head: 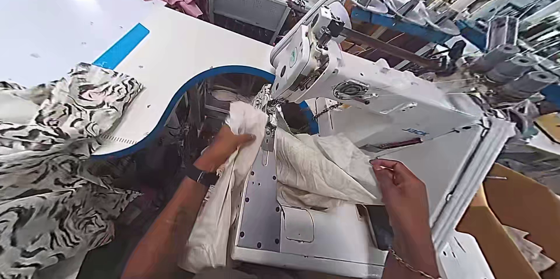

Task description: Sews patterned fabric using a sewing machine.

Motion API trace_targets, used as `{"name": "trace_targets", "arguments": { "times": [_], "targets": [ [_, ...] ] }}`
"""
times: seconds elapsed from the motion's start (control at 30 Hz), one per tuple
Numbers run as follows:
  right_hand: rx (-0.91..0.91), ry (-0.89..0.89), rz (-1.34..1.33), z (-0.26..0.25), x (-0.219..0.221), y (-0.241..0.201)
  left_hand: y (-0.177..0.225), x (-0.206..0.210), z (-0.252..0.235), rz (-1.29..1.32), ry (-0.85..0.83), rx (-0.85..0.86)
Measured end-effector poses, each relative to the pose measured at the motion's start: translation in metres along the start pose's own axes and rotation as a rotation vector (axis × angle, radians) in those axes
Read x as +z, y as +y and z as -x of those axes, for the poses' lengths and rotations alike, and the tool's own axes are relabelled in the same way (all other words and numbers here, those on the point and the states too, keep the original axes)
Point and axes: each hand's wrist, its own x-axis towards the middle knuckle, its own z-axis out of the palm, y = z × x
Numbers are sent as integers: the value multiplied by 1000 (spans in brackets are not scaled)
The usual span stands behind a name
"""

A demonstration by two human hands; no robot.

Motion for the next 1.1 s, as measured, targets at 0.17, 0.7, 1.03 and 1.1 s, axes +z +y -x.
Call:
{"name": "trace_targets", "arguments": {
  "times": [0.17, 0.7, 1.03, 1.1],
  "targets": [
    [-691, -128, 238, 25, 95, -67, 34, -3, 17, -900, -341, 476],
    [-754, -165, 148, -5, 151, -44, -63, 35, 29, -550, 88, 616],
    [-813, -315, 21, 7, 121, -55, -37, 37, -13, -588, 106, 526],
    [-866, -341, 63, 15, 117, -62, -45, 51, -9, -472, 216, 637]
  ]
}}
